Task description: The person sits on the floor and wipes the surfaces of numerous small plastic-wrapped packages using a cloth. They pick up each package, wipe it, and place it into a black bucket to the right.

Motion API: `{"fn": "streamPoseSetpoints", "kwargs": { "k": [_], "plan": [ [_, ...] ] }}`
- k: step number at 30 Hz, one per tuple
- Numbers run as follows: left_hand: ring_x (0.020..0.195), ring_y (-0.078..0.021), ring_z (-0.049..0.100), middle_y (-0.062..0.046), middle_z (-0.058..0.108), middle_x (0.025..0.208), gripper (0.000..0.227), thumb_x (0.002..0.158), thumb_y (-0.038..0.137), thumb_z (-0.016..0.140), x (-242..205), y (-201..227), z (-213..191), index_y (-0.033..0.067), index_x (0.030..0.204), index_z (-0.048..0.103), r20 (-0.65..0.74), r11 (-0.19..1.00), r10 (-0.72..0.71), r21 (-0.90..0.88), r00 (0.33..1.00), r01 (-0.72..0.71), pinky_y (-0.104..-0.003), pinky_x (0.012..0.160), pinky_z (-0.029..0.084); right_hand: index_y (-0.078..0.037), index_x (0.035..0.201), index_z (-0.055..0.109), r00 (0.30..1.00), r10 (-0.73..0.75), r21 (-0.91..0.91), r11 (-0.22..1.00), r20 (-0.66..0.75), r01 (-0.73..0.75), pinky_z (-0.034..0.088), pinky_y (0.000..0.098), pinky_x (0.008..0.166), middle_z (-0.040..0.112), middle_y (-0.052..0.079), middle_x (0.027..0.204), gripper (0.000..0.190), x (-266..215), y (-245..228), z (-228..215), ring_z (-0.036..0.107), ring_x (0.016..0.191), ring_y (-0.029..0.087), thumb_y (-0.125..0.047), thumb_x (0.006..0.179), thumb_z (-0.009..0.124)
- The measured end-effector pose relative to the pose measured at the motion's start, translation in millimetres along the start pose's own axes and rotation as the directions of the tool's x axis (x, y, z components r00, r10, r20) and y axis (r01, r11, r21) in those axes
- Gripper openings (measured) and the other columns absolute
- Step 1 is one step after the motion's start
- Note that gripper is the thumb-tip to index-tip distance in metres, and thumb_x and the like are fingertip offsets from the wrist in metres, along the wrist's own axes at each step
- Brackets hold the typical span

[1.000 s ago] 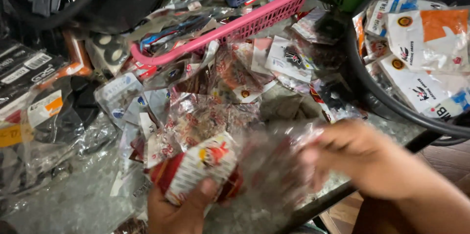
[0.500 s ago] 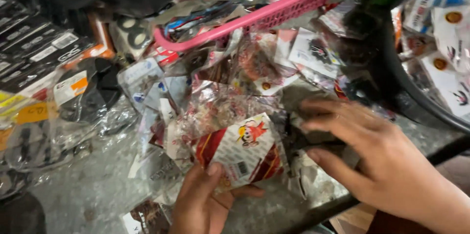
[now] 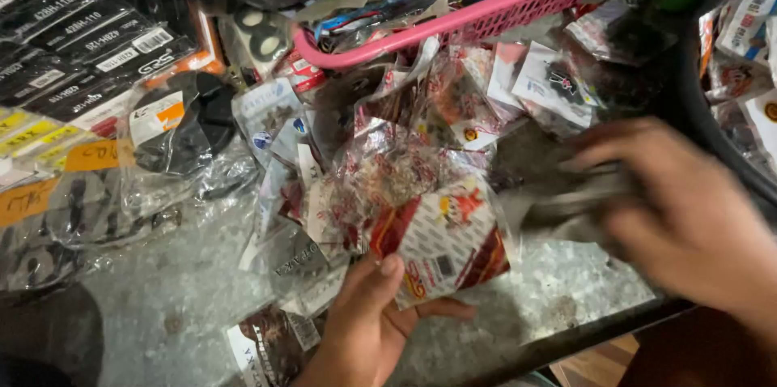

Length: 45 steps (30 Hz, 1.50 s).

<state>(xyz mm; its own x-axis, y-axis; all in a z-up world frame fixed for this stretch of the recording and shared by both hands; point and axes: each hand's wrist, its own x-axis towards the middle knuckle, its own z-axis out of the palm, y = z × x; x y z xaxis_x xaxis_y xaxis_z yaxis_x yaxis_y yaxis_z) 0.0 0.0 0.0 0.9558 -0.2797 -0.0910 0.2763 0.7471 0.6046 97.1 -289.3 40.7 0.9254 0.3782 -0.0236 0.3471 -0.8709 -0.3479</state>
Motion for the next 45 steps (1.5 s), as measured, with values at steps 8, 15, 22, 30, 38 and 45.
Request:
{"fn": "streamPoseSetpoints", "kwargs": {
  "k": [8,15,22,30,38,45],
  "plan": [
    [0.139,-0.0202,0.044,-0.010,0.046,0.153,0.075,0.098,0.046,0.069,-5,9,17,0.0001,0.151,0.040,0.182,0.952,-0.262,0.208,0.948,0.223,-0.038,0.112,0.033,-0.014,0.069,0.082,0.664,-0.744,0.155,0.650,-0.073,0.744,0.033,0.0714,0.110,0.058,0.022,0.145,0.020,-4,-86,2,0.039,0.141,0.054,-0.033,0.074,0.085],
    [0.122,-0.0196,0.061,-0.015,0.059,0.136,0.067,0.098,0.036,0.060,-7,-4,2,-0.0029,0.149,0.043,0.089,0.858,-0.416,0.369,0.905,0.358,-0.036,0.104,0.054,-0.003,0.145,0.048,0.767,-0.640,0.328,0.715,-0.046,0.617,0.055,0.0441,0.085,0.058,0.017,0.136,0.077,1,-79,24,0.062,0.109,0.035,-0.031,0.080,0.080],
    [0.120,-0.0138,0.067,-0.005,0.072,0.123,0.043,0.088,0.018,0.070,-6,-14,-9,0.0078,0.130,0.064,0.024,0.693,-0.451,0.639,0.892,0.334,-0.029,0.104,0.053,-0.002,0.116,0.066,0.680,-0.680,0.299,0.612,-0.273,0.732,0.060,0.0371,0.060,0.069,0.011,0.092,0.034,-9,-91,11,0.072,0.073,0.024,-0.018,0.088,0.077],
    [0.128,-0.0128,0.068,-0.002,0.075,0.132,0.056,0.082,0.026,0.070,-12,-16,5,0.0138,0.136,0.065,-0.107,0.589,-0.454,0.709,0.884,0.388,-0.029,0.108,0.049,-0.007,0.110,0.065,0.738,-0.568,0.331,0.662,-0.364,0.672,0.061,0.0301,0.053,0.074,0.001,0.079,0.025,-21,-66,19,0.072,0.059,0.014,-0.013,0.087,0.074],
    [0.091,-0.0120,0.065,-0.005,0.071,0.109,0.039,0.092,0.016,0.062,-8,-13,-2,0.0119,0.130,0.061,0.098,0.564,-0.412,0.808,0.906,0.169,-0.028,0.085,0.053,-0.027,0.113,0.079,0.930,-0.262,0.279,0.942,0.258,0.188,0.067,0.0372,0.070,0.079,-0.010,0.126,0.040,3,3,-24,0.084,0.097,0.013,-0.051,0.082,0.073],
    [0.135,-0.0351,0.063,-0.020,0.063,0.145,0.071,0.102,0.058,0.046,-3,14,28,0.0067,0.151,0.044,0.291,0.378,-0.198,0.904,0.936,-0.201,-0.045,0.106,0.048,-0.019,0.117,0.074,0.868,-0.474,0.541,0.774,0.150,0.329,0.066,0.0355,0.073,0.086,-0.003,0.114,0.050,-9,-34,-12,0.085,0.092,0.015,-0.053,0.080,0.076]
  ]
}}
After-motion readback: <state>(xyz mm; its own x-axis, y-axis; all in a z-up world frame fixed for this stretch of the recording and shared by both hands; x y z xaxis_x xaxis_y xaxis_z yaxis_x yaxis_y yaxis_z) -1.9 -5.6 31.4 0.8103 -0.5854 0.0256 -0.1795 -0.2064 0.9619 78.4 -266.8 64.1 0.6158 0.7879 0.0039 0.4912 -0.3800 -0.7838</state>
